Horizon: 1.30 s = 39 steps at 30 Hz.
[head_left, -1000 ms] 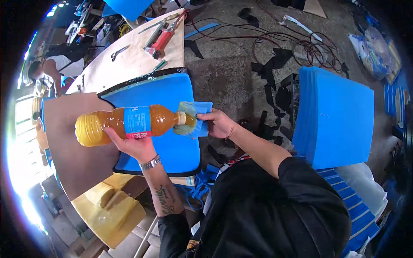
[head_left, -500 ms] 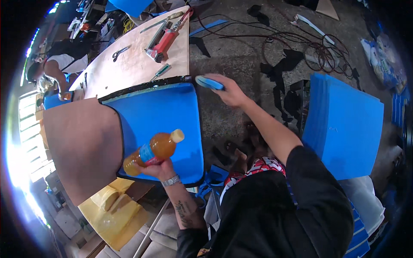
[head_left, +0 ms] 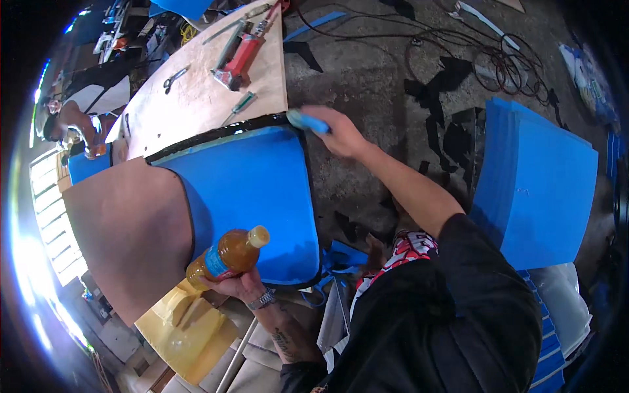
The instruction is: The person cleans a blue upholstered chair back by first applying a liquid from a bottle and wiping it with a sponge. They then use a knife to scrape the black edge trim of the chair. Finally, they apply more liquid and wipe the surface again with the sponge.
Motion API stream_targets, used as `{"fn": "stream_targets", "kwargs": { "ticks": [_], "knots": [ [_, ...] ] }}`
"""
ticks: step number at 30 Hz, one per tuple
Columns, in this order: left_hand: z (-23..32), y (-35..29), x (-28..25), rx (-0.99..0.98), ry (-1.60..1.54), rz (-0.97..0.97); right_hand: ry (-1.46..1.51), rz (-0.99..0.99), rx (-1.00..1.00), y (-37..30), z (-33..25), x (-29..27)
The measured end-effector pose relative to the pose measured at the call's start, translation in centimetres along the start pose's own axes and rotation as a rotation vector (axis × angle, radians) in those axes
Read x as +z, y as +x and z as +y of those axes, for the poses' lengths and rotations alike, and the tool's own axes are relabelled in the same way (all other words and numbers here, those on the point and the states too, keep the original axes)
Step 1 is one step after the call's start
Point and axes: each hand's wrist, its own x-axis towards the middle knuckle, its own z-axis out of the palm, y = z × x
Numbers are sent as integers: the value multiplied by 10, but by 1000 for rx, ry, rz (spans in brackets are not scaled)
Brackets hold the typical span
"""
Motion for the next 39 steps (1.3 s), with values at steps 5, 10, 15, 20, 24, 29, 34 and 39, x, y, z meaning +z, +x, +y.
{"fn": "stream_targets", "kwargs": {
  "ticks": [5, 10, 15, 20, 24, 29, 34, 39],
  "knots": [
    [-3, 10, -3, -67, -31, 30, 63, 49, 121, -21, 3, 29],
    [-4, 9, -11, -45, 20, -1, 405, 80, 262, -68, 6, 32],
    [-13, 2, 2, -131, 8, -34, 241, 301, 198, -15, 26, 53],
    [-14, 7, -4, -186, -24, -98, 186, 10, 284, -145, 12, 82],
    [-11, 4, 2, -216, -79, -102, 114, 265, 142, -60, -4, 34],
    [-11, -12, 11, -251, -74, -118, -97, 224, 95, 7, -5, 33],
    [-11, -17, 10, -101, 55, -145, -91, 68, 306, -85, 5, 76],
    [-7, -18, 13, -126, 16, -101, 153, 395, 181, -39, -4, 49]
  ]
}}
